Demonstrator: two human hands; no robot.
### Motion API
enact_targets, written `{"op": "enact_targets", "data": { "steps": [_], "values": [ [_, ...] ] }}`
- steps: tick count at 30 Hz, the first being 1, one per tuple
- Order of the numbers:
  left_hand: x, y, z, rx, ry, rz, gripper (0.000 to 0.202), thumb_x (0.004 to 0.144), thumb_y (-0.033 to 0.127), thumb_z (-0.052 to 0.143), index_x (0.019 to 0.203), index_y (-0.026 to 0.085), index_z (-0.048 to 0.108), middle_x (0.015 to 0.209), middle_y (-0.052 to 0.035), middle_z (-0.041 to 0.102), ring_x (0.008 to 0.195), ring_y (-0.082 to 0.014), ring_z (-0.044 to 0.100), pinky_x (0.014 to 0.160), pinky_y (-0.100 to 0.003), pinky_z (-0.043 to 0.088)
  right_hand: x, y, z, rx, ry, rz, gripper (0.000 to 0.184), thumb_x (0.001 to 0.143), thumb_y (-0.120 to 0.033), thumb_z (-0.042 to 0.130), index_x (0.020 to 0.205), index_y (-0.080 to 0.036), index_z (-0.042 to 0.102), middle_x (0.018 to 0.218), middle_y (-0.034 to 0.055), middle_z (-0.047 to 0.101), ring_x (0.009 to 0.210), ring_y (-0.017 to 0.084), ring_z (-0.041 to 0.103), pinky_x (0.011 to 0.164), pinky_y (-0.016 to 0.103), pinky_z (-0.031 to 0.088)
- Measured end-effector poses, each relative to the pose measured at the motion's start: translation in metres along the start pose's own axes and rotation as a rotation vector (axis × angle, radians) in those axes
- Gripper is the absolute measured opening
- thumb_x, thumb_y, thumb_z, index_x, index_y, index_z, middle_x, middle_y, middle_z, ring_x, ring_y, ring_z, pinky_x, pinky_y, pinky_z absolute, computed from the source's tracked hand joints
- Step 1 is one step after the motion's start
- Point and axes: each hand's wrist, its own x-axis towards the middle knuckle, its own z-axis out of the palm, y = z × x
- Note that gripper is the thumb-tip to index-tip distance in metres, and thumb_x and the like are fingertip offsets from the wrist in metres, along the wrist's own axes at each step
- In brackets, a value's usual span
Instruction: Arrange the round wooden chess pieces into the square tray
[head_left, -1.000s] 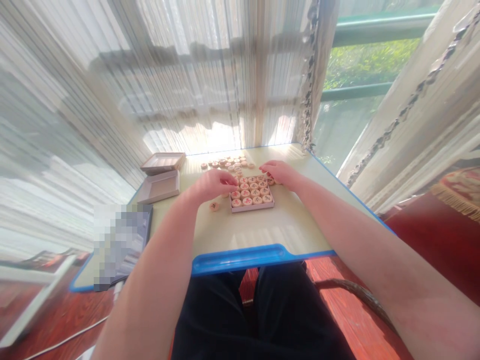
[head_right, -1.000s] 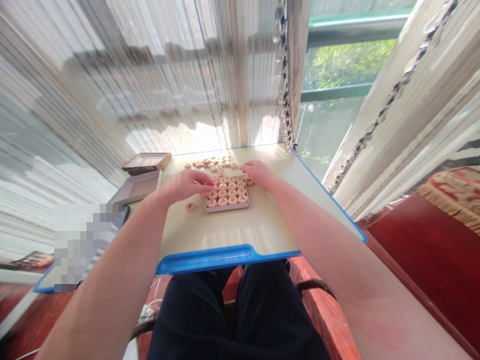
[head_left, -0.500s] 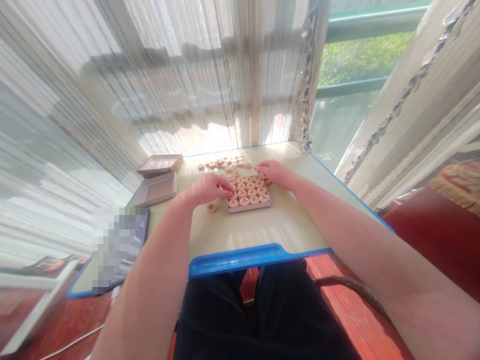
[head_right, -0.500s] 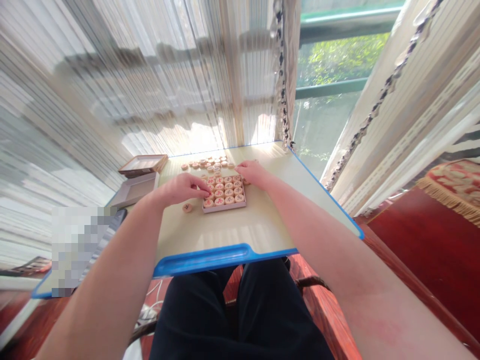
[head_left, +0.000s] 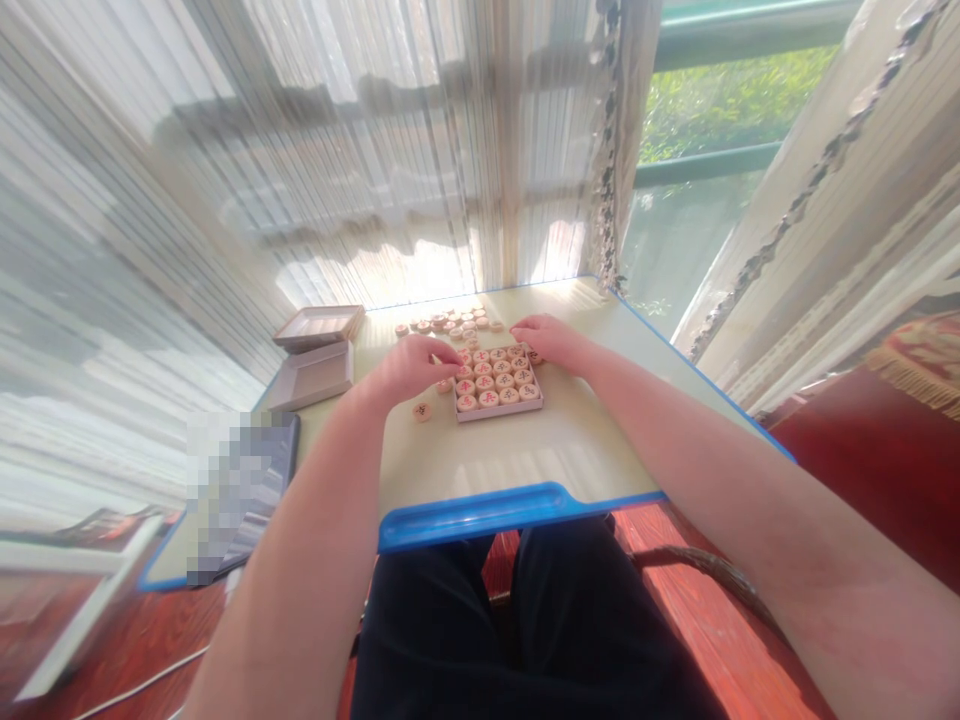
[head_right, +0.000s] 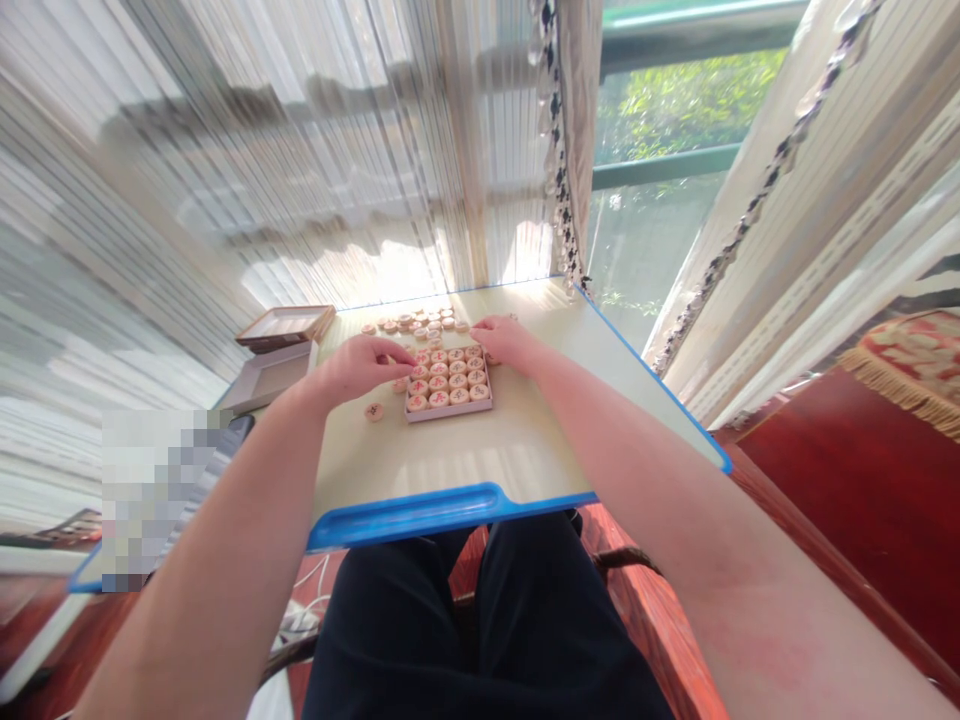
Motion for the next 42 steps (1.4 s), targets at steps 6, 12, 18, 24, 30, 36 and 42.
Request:
{"op": "enact_targets", "data": {
  "steps": [6, 12, 18, 24, 30, 36, 42],
  "values": [
    [0.003, -0.005, 0.003, 0.033, 0.044, 0.002, 0.024, 0.068, 0.038, 0.063, 0.079, 0.020, 0.074, 0.064, -0.0010, 0.064, 0.063, -0.0143, 0.056, 0.062, -0.025, 0.045, -0.002, -0.002, 0.000, -0.007, 0.000, 0.003, 0.028, 0.083, -0.030, 0.051, 0.102, -0.015, 0.066, 0.104, 0.0081, 0.066, 0.090, 0.016, 0.057, 0.069, 0.020, 0.042],
    [0.002, -0.002, 0.006, 0.041, 0.053, 0.001, 0.025, 0.067, 0.042, 0.064, 0.077, 0.020, 0.073, 0.063, -0.0006, 0.064, 0.062, -0.0136, 0.055, 0.063, -0.025, 0.045, -0.001, -0.001, 0.002, 0.050, -0.025, 0.013, 0.025, 0.082, -0.030, 0.051, 0.096, -0.015, 0.066, 0.100, 0.0089, 0.067, 0.084, 0.017, 0.058, 0.064, 0.021, 0.043],
    [0.002, -0.002, 0.004, 0.053, 0.081, 0.012, 0.025, 0.069, 0.038, 0.059, 0.078, 0.019, 0.072, 0.063, -0.0005, 0.064, 0.060, -0.0130, 0.055, 0.059, -0.023, 0.043, 0.001, 0.002, 0.002, 0.051, -0.017, -0.002, 0.024, 0.081, -0.032, 0.054, 0.091, -0.015, 0.066, 0.098, 0.0087, 0.067, 0.083, 0.017, 0.058, 0.062, 0.021, 0.043],
    [0.003, -0.004, 0.006, 0.078, 0.209, 0.019, 0.025, 0.071, 0.030, 0.054, 0.084, 0.019, 0.072, 0.078, -0.0023, 0.068, 0.068, -0.0148, 0.056, 0.067, -0.025, 0.046, -0.002, 0.001, -0.002, 0.000, -0.021, -0.067, 0.022, 0.075, -0.023, 0.056, 0.091, -0.016, 0.069, 0.087, 0.0048, 0.068, 0.075, 0.014, 0.058, 0.065, 0.022, 0.043],
    [0.006, -0.005, 0.011, 0.096, 0.255, 0.024, 0.026, 0.074, 0.028, 0.051, 0.086, 0.019, 0.071, 0.085, -0.0030, 0.068, 0.074, -0.0161, 0.057, 0.073, -0.025, 0.046, 0.002, 0.007, -0.007, -0.182, -0.054, -0.232, 0.018, 0.070, -0.023, 0.061, 0.083, -0.019, 0.072, 0.084, 0.0016, 0.067, 0.073, 0.013, 0.057, 0.072, 0.024, 0.043],
    [0.007, -0.006, 0.015, 0.080, 0.240, 0.051, 0.026, 0.074, 0.026, 0.050, 0.086, 0.017, 0.071, 0.084, -0.0039, 0.069, 0.075, -0.0165, 0.058, 0.077, -0.026, 0.046, 0.004, 0.009, -0.009, -0.242, -0.047, -0.214, 0.020, 0.071, -0.030, 0.063, 0.084, -0.018, 0.069, 0.086, 0.0035, 0.067, 0.075, 0.015, 0.057, 0.071, 0.025, 0.043],
    [0.007, -0.004, 0.016, 0.077, 0.248, 0.052, 0.026, 0.074, 0.025, 0.049, 0.086, 0.018, 0.071, 0.085, -0.0040, 0.069, 0.076, -0.0176, 0.059, 0.079, -0.028, 0.046, 0.004, 0.009, -0.007, -0.219, -0.024, -0.195, 0.019, 0.074, -0.029, 0.059, 0.086, -0.018, 0.068, 0.085, 0.0038, 0.067, 0.078, 0.015, 0.058, 0.075, 0.026, 0.043]
  ]
}}
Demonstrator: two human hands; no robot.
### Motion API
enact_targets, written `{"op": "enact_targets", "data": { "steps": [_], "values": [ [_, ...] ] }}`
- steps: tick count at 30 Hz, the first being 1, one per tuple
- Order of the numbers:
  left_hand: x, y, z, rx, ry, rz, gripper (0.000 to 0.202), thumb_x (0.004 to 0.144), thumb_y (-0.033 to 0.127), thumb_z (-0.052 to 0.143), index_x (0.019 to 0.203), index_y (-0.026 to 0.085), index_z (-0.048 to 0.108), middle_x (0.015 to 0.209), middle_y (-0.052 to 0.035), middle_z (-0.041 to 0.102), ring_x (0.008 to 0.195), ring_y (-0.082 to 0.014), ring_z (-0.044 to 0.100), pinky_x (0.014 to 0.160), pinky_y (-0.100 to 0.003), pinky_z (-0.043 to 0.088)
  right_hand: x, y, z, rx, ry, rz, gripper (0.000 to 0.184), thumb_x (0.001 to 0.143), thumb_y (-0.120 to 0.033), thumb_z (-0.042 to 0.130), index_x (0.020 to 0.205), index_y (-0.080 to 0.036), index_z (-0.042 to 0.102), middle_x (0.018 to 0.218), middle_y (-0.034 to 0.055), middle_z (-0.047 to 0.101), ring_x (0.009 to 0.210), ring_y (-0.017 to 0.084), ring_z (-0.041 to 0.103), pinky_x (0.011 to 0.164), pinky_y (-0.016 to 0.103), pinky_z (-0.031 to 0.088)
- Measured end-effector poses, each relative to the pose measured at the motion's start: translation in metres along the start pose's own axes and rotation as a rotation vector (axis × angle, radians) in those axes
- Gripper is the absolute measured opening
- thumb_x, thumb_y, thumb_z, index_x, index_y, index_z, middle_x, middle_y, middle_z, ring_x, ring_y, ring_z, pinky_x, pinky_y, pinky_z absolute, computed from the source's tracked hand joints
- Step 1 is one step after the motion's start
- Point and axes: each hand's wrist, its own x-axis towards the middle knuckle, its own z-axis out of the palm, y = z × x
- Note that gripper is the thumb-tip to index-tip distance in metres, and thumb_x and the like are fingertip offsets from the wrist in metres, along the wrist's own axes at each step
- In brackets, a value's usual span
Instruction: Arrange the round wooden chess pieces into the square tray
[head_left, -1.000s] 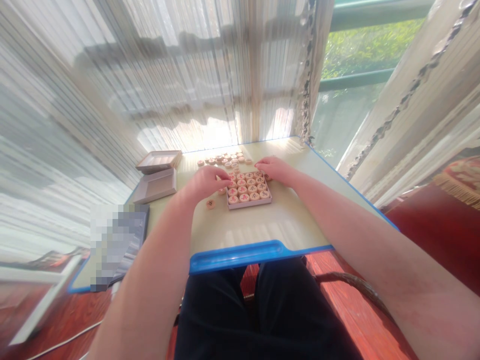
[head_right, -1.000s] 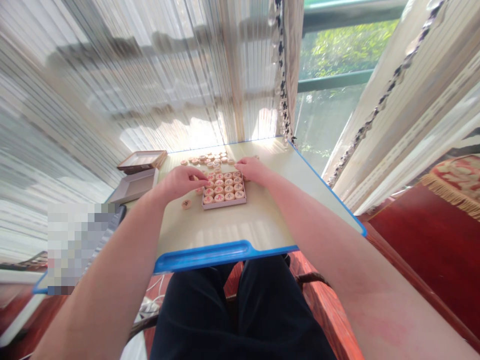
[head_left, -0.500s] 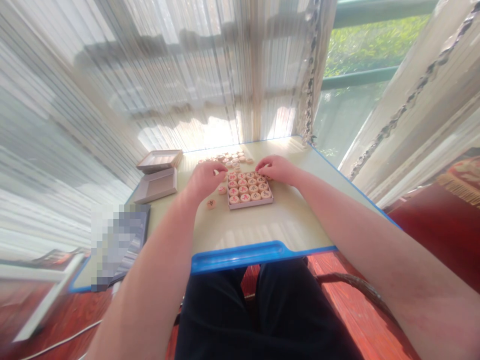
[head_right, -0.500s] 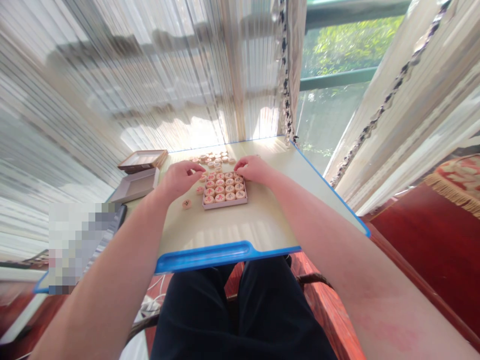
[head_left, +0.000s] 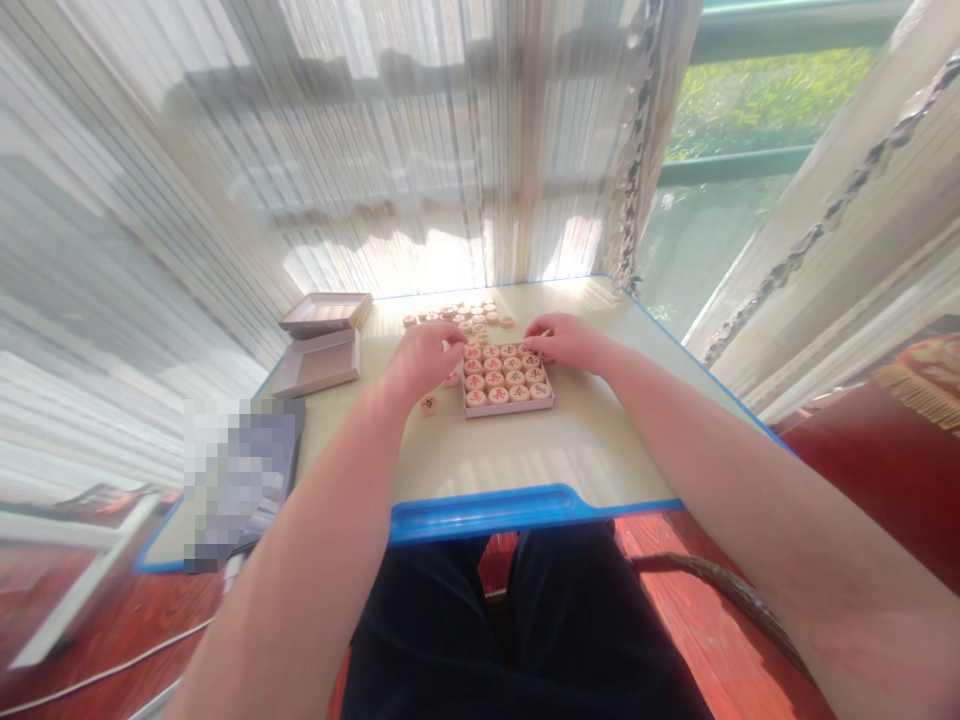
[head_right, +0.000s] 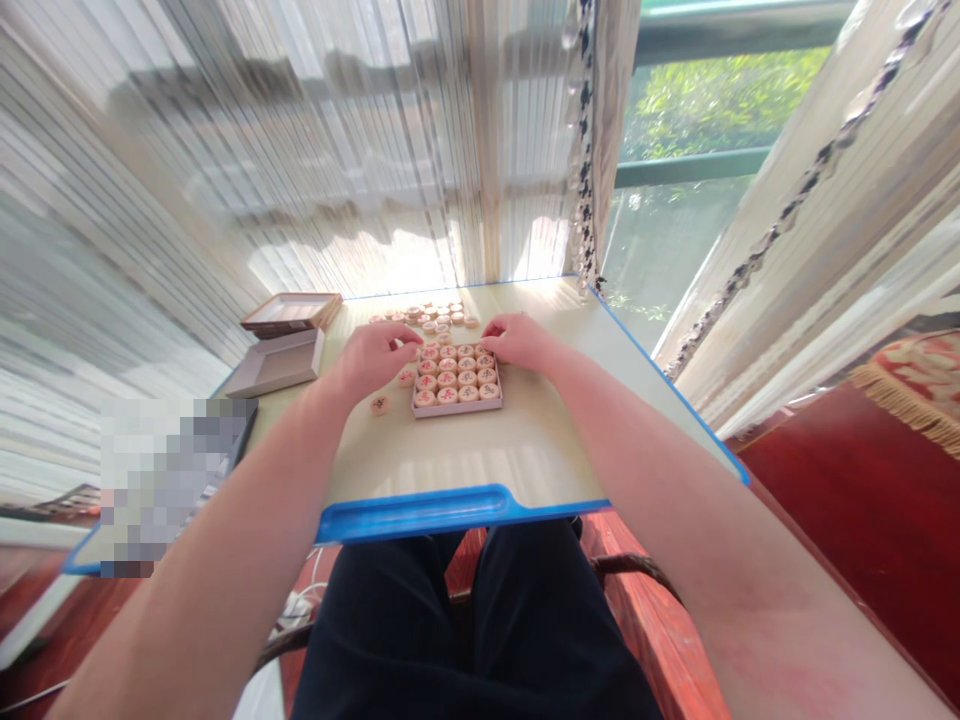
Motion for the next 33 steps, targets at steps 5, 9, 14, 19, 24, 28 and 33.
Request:
{"op": "enact_targets", "data": {
  "steps": [5, 9, 14, 19, 24, 28, 33],
  "values": [
    [0.0019, -0.0009, 0.0049, 0.019, -0.013, 0.033, 0.026, 0.073, 0.025, 0.049, 0.086, 0.018, 0.071, 0.086, -0.0044, 0.069, 0.078, -0.0180, 0.059, 0.080, -0.028, 0.046, 0.0008, 0.0011, -0.0002, -0.008, -0.005, -0.016, 0.017, 0.073, -0.028, 0.060, 0.083, -0.018, 0.068, 0.082, 0.0036, 0.067, 0.077, 0.016, 0.058, 0.075, 0.027, 0.043],
    [0.0014, -0.0002, 0.0056, 0.020, -0.015, 0.035, 0.026, 0.074, 0.026, 0.050, 0.086, 0.018, 0.071, 0.085, -0.0040, 0.068, 0.078, -0.0179, 0.059, 0.080, -0.028, 0.046, 0.0021, 0.0021, -0.0006, -0.021, 0.007, -0.013, 0.015, 0.072, -0.027, 0.060, 0.082, -0.018, 0.068, 0.081, 0.0037, 0.066, 0.075, 0.016, 0.058, 0.073, 0.027, 0.043],
    [-0.0003, 0.0011, 0.0037, 0.009, 0.001, 0.044, 0.026, 0.074, 0.024, 0.049, 0.086, 0.017, 0.071, 0.085, -0.0041, 0.069, 0.077, -0.0175, 0.059, 0.081, -0.028, 0.045, 0.0021, 0.0011, -0.0014, -0.025, 0.008, 0.027, 0.015, 0.072, -0.027, 0.060, 0.081, -0.017, 0.067, 0.081, 0.0036, 0.067, 0.076, 0.016, 0.058, 0.071, 0.026, 0.043],
    [0.0009, -0.0026, 0.0052, 0.035, 0.009, 0.035, 0.027, 0.074, 0.026, 0.049, 0.088, 0.017, 0.071, 0.086, -0.0042, 0.069, 0.077, -0.0176, 0.059, 0.080, -0.028, 0.045, 0.0008, -0.0013, -0.0017, -0.015, 0.008, 0.028, 0.015, 0.072, -0.026, 0.060, 0.082, -0.017, 0.067, 0.083, 0.0041, 0.067, 0.075, 0.016, 0.058, 0.070, 0.026, 0.043],
    [0.0021, -0.0053, 0.0081, 0.061, -0.004, 0.046, 0.029, 0.074, 0.027, 0.049, 0.090, 0.017, 0.071, 0.089, -0.0053, 0.068, 0.079, -0.0186, 0.059, 0.079, -0.029, 0.046, 0.0007, -0.0013, -0.0008, -0.005, 0.006, 0.004, 0.016, 0.072, -0.025, 0.060, 0.083, -0.017, 0.068, 0.086, 0.0045, 0.067, 0.077, 0.016, 0.059, 0.073, 0.026, 0.044],
    [0.0014, -0.0045, 0.0090, 0.057, 0.036, 0.041, 0.030, 0.075, 0.025, 0.048, 0.092, 0.017, 0.071, 0.087, -0.0046, 0.069, 0.078, -0.0184, 0.060, 0.080, -0.029, 0.046, 0.0001, -0.0003, -0.0005, 0.013, 0.017, -0.012, 0.017, 0.074, -0.026, 0.059, 0.084, -0.017, 0.068, 0.085, 0.0039, 0.068, 0.077, 0.016, 0.059, 0.072, 0.025, 0.045],
    [0.0017, -0.0056, 0.0102, 0.079, 0.030, 0.031, 0.030, 0.074, 0.024, 0.048, 0.093, 0.018, 0.071, 0.089, -0.0036, 0.070, 0.078, -0.0180, 0.061, 0.079, -0.029, 0.048, -0.0004, -0.0003, -0.0010, 0.001, 0.025, -0.023, 0.018, 0.074, -0.026, 0.058, 0.085, -0.016, 0.068, 0.083, 0.0033, 0.068, 0.072, 0.014, 0.059, 0.068, 0.024, 0.045]
  ]
}}
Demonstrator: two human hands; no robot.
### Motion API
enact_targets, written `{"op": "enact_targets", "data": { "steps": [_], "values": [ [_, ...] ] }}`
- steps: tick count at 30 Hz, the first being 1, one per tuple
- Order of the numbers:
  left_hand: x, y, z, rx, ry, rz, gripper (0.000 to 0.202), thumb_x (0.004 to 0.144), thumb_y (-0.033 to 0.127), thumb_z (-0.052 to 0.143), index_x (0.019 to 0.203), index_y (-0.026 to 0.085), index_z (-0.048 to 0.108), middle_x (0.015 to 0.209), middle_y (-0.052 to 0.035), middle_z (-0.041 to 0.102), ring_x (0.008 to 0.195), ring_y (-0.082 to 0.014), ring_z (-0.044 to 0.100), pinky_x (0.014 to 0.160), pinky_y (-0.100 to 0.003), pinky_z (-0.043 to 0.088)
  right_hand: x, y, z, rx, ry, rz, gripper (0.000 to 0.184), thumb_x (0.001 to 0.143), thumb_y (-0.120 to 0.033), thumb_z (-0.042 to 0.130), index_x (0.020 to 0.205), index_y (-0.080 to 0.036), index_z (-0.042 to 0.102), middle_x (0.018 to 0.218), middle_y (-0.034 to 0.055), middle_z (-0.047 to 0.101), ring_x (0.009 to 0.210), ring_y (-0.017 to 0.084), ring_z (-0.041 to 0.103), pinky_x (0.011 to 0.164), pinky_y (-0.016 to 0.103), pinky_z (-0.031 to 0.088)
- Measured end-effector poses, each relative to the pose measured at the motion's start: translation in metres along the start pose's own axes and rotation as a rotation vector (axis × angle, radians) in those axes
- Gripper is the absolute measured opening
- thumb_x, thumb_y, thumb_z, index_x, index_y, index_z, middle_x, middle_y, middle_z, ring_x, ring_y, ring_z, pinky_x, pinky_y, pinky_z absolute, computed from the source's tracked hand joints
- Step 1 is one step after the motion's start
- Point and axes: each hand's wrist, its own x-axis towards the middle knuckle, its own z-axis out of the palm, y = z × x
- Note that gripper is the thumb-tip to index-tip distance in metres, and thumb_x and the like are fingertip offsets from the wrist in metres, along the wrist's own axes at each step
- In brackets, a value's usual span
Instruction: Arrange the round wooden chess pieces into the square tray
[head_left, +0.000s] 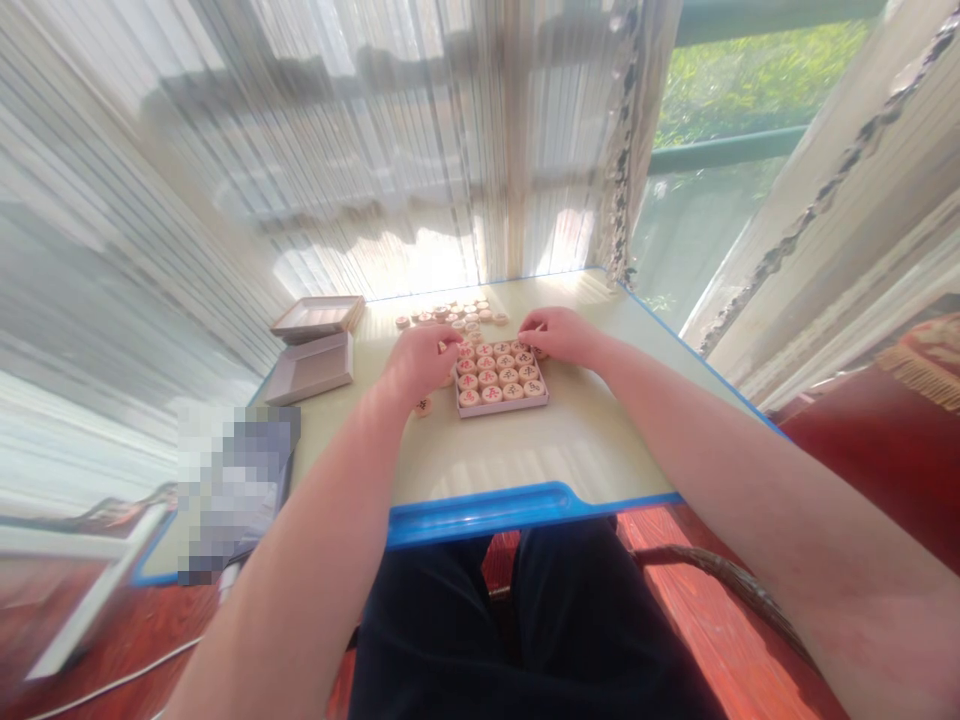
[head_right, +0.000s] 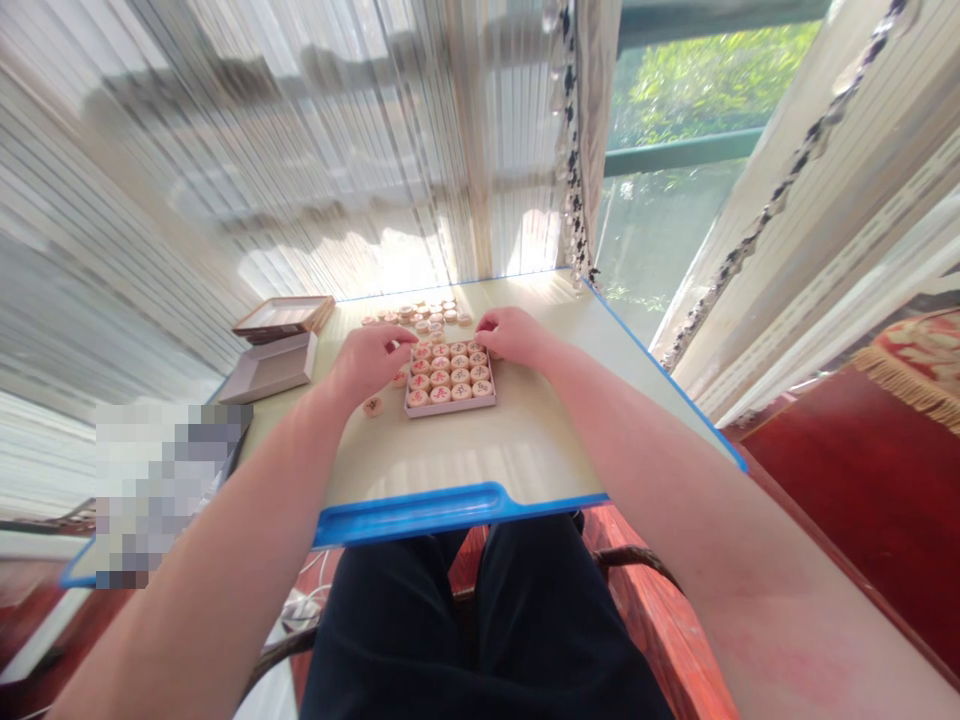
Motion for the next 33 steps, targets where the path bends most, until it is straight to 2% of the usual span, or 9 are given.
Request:
{"op": "enact_targets", "data": {
  "steps": [5, 8, 11, 15, 19, 22, 25, 33],
  "values": [
    [0.000, 0.000, 0.000, 0.013, 0.000, -0.001, 0.034, 0.074, 0.022, 0.047, 0.097, 0.020, 0.072, 0.095, -0.0030, 0.071, 0.084, -0.0189, 0.063, 0.082, -0.028, 0.048, 0.000, -0.001, 0.000, -0.021, 0.011, 0.000, 0.018, 0.074, -0.026, 0.058, 0.084, -0.016, 0.069, 0.081, 0.0034, 0.068, 0.070, 0.014, 0.058, 0.066, 0.024, 0.044],
    [0.000, 0.003, 0.000, 0.022, -0.047, -0.035, 0.034, 0.074, 0.022, 0.047, 0.096, 0.022, 0.073, 0.095, -0.0019, 0.072, 0.087, -0.0197, 0.064, 0.083, -0.028, 0.048, 0.000, 0.000, 0.000, -0.013, 0.018, -0.011, 0.019, 0.074, -0.026, 0.057, 0.084, -0.016, 0.069, 0.081, 0.0033, 0.068, 0.070, 0.014, 0.058, 0.067, 0.025, 0.044],
    [0.000, 0.006, -0.001, 0.033, -0.084, -0.069, 0.034, 0.074, 0.021, 0.047, 0.096, 0.024, 0.073, 0.094, -0.0004, 0.072, 0.088, -0.0199, 0.064, 0.084, -0.028, 0.049, 0.000, 0.002, 0.000, -0.018, 0.048, -0.047, 0.018, 0.074, -0.026, 0.057, 0.084, -0.016, 0.069, 0.081, 0.0032, 0.068, 0.070, 0.014, 0.058, 0.068, 0.025, 0.044],
    [-0.001, 0.007, -0.002, 0.027, -0.077, -0.077, 0.034, 0.074, 0.022, 0.048, 0.096, 0.023, 0.073, 0.092, -0.0002, 0.073, 0.087, -0.0196, 0.065, 0.083, -0.027, 0.049, 0.001, 0.002, 0.004, -0.030, 0.106, -0.141, 0.018, 0.076, -0.026, 0.056, 0.083, -0.017, 0.070, 0.088, 0.0040, 0.065, 0.072, 0.014, 0.057, 0.070, 0.026, 0.044],
    [-0.001, 0.007, -0.001, -0.011, -0.036, -0.033, 0.032, 0.076, 0.024, 0.049, 0.098, 0.020, 0.072, 0.096, -0.0024, 0.071, 0.087, -0.0190, 0.064, 0.085, -0.028, 0.049, 0.003, -0.001, 0.013, -0.047, 0.148, -0.259, 0.018, 0.075, -0.027, 0.058, 0.083, -0.020, 0.072, 0.092, 0.0042, 0.062, 0.081, 0.016, 0.056, 0.078, 0.029, 0.044],
    [-0.002, 0.006, 0.000, -0.024, -0.021, 0.007, 0.032, 0.076, 0.026, 0.049, 0.098, 0.019, 0.071, 0.098, -0.0035, 0.071, 0.086, -0.0191, 0.064, 0.085, -0.028, 0.049, 0.003, -0.002, 0.019, -0.090, 0.169, -0.269, 0.017, 0.073, -0.030, 0.060, 0.081, -0.023, 0.073, 0.094, 0.0047, 0.062, 0.094, 0.021, 0.054, 0.085, 0.034, 0.042],
    [-0.001, 0.006, 0.001, -0.021, -0.031, 0.005, 0.032, 0.077, 0.028, 0.049, 0.098, 0.019, 0.071, 0.096, -0.0037, 0.071, 0.086, -0.0195, 0.063, 0.085, -0.029, 0.049, 0.003, -0.004, 0.020, -0.117, 0.160, -0.256, 0.016, 0.073, -0.031, 0.061, 0.079, -0.024, 0.074, 0.095, 0.0045, 0.062, 0.099, 0.023, 0.051, 0.090, 0.037, 0.039],
    [0.001, 0.006, 0.002, 0.034, -0.061, 0.005, 0.030, 0.076, 0.026, 0.048, 0.094, 0.021, 0.072, 0.096, -0.0025, 0.071, 0.088, -0.0196, 0.063, 0.084, -0.029, 0.048, 0.002, -0.008, 0.019, -0.158, 0.104, -0.267, 0.018, 0.074, -0.028, 0.059, 0.082, -0.025, 0.075, 0.093, 0.0036, 0.065, 0.097, 0.023, 0.051, 0.093, 0.036, 0.036]
  ]
}}
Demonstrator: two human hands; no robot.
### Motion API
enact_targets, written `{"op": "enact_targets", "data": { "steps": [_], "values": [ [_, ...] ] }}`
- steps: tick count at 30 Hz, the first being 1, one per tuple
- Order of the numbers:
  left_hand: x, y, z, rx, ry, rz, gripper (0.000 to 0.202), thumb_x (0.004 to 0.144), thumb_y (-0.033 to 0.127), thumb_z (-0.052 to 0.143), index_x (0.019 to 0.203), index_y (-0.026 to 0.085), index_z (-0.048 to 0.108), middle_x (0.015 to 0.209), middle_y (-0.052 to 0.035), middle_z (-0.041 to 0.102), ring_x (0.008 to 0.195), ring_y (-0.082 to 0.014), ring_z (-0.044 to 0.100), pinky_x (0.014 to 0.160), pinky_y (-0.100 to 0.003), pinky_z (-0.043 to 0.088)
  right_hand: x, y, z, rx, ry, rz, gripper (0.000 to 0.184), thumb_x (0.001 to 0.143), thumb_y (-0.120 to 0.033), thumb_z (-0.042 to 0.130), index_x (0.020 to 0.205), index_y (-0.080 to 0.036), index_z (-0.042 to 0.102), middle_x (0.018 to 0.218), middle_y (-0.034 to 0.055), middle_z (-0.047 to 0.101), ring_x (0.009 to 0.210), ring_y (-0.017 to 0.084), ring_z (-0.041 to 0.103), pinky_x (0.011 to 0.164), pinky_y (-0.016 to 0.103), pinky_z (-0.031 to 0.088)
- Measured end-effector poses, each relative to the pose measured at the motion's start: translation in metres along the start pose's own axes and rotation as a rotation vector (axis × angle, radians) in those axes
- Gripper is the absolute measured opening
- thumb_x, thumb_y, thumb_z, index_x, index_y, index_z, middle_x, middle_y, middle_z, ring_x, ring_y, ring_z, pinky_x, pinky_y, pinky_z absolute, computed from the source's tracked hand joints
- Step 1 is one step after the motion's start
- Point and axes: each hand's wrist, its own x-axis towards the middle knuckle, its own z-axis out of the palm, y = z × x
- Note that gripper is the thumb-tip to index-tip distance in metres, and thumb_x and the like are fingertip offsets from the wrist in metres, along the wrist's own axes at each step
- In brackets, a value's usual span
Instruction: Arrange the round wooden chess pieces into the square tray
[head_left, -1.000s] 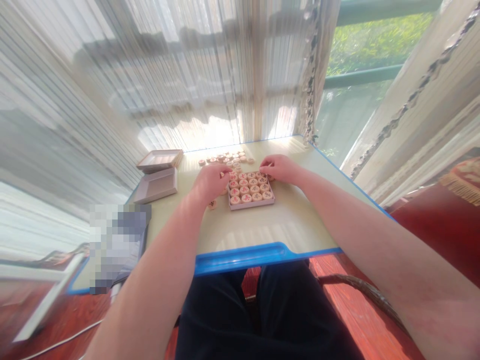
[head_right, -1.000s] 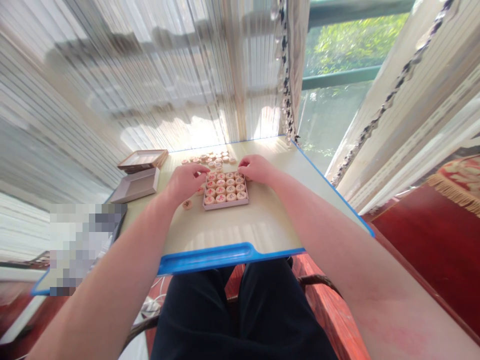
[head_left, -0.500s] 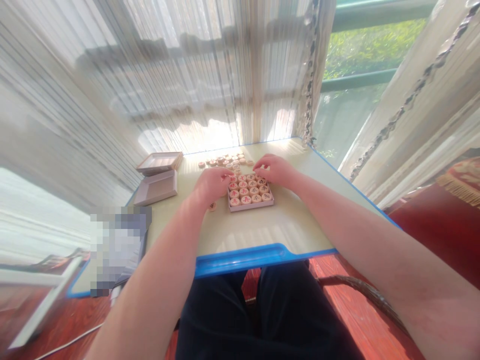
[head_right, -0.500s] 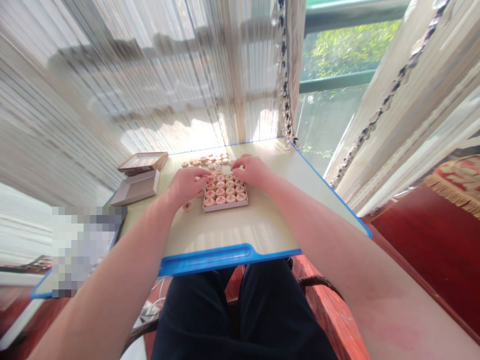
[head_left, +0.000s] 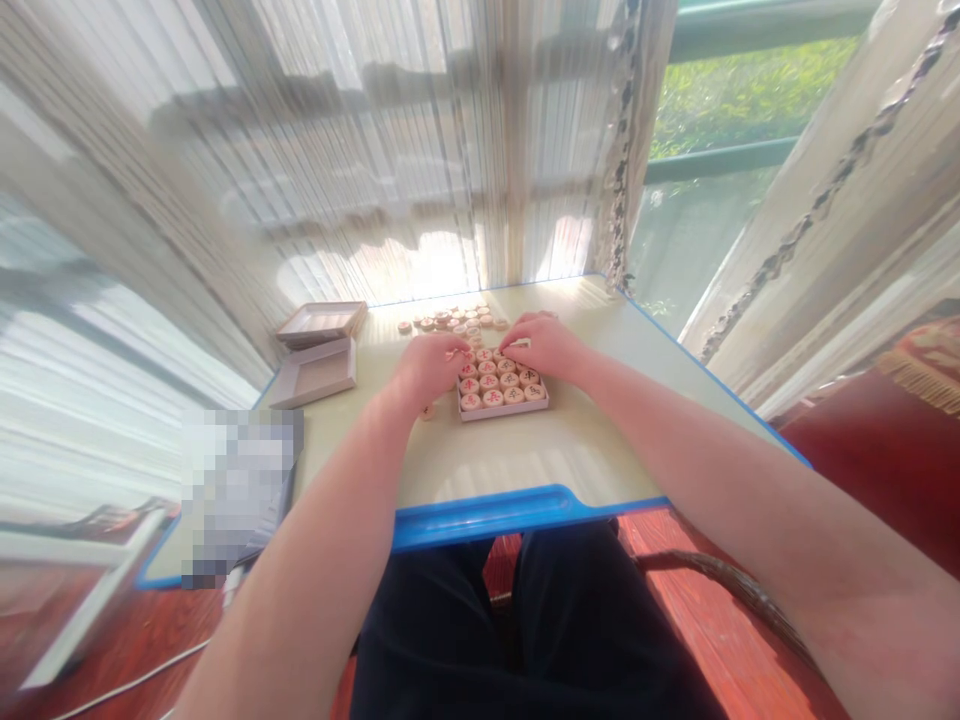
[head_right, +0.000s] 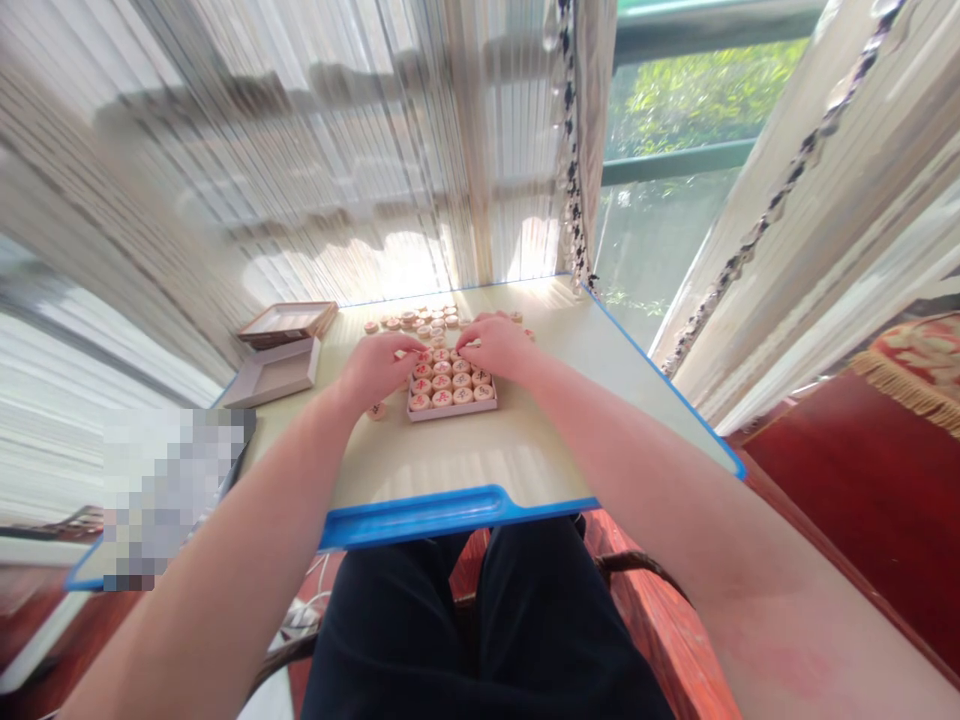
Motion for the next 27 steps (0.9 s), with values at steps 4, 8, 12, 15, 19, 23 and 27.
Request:
{"op": "enact_targets", "data": {
  "steps": [4, 8, 12, 15, 19, 23, 27],
  "values": [
    [0.000, -0.002, 0.000, 0.012, 0.000, -0.006, 0.030, 0.076, 0.027, 0.049, 0.094, 0.022, 0.072, 0.096, -0.0016, 0.071, 0.088, -0.0192, 0.063, 0.084, -0.028, 0.048, -0.001, -0.002, 0.000, 0.000, 0.000, 0.004, 0.018, 0.075, -0.027, 0.058, 0.082, -0.025, 0.075, 0.092, 0.0035, 0.065, 0.097, 0.023, 0.051, 0.093, 0.036, 0.036],
    [-0.001, -0.002, 0.000, -0.003, 0.005, -0.002, 0.031, 0.076, 0.026, 0.048, 0.096, 0.021, 0.071, 0.099, -0.0021, 0.070, 0.090, -0.0196, 0.063, 0.085, -0.029, 0.048, -0.002, -0.002, 0.001, 0.002, 0.013, 0.017, 0.019, 0.075, -0.026, 0.057, 0.082, -0.025, 0.074, 0.094, 0.0035, 0.064, 0.098, 0.023, 0.050, 0.092, 0.036, 0.037],
    [0.000, 0.000, 0.001, -0.073, 0.002, 0.053, 0.039, 0.076, 0.017, 0.041, 0.100, 0.021, 0.070, 0.104, -0.0012, 0.069, 0.098, -0.0186, 0.061, 0.091, -0.028, 0.046, -0.002, 0.000, 0.001, 0.010, 0.042, -0.005, 0.019, 0.075, -0.025, 0.057, 0.083, -0.023, 0.074, 0.094, 0.0049, 0.063, 0.099, 0.023, 0.050, 0.091, 0.036, 0.037],
    [0.000, -0.001, 0.001, -0.061, 0.014, 0.029, 0.046, 0.073, 0.011, 0.037, 0.104, 0.021, 0.069, 0.109, -0.0005, 0.068, 0.105, -0.0185, 0.058, 0.096, -0.028, 0.043, -0.001, 0.002, -0.001, 0.018, 0.063, 0.010, 0.020, 0.075, -0.023, 0.056, 0.084, -0.022, 0.073, 0.095, 0.0053, 0.063, 0.099, 0.023, 0.051, 0.092, 0.036, 0.038],
    [0.000, 0.000, -0.001, -0.006, 0.004, -0.051, 0.046, 0.071, 0.010, 0.038, 0.103, 0.020, 0.069, 0.111, -0.0022, 0.067, 0.106, -0.0204, 0.058, 0.095, -0.029, 0.044, -0.001, 0.006, -0.004, 0.012, 0.103, 0.041, 0.023, 0.075, -0.020, 0.052, 0.085, -0.019, 0.073, 0.090, 0.0064, 0.062, 0.091, 0.022, 0.053, 0.089, 0.034, 0.039],
    [0.000, 0.000, -0.002, 0.017, -0.020, -0.081, 0.042, 0.073, 0.010, 0.039, 0.099, 0.021, 0.070, 0.107, -0.0023, 0.068, 0.103, -0.0208, 0.060, 0.092, -0.029, 0.046, 0.001, 0.011, -0.007, 0.030, 0.235, 0.051, 0.024, 0.076, -0.019, 0.051, 0.086, -0.018, 0.072, 0.090, 0.0069, 0.060, 0.092, 0.021, 0.053, 0.087, 0.033, 0.041],
    [0.001, -0.002, 0.001, 0.015, 0.029, -0.009, 0.041, 0.074, 0.011, 0.038, 0.097, 0.020, 0.070, 0.106, -0.0029, 0.069, 0.103, -0.0196, 0.060, 0.094, -0.029, 0.044, 0.001, 0.012, -0.006, 0.053, 0.336, 0.022, 0.022, 0.076, -0.018, 0.052, 0.085, -0.019, 0.071, 0.092, 0.0070, 0.058, 0.096, 0.021, 0.052, 0.090, 0.034, 0.041]
  ]
}}
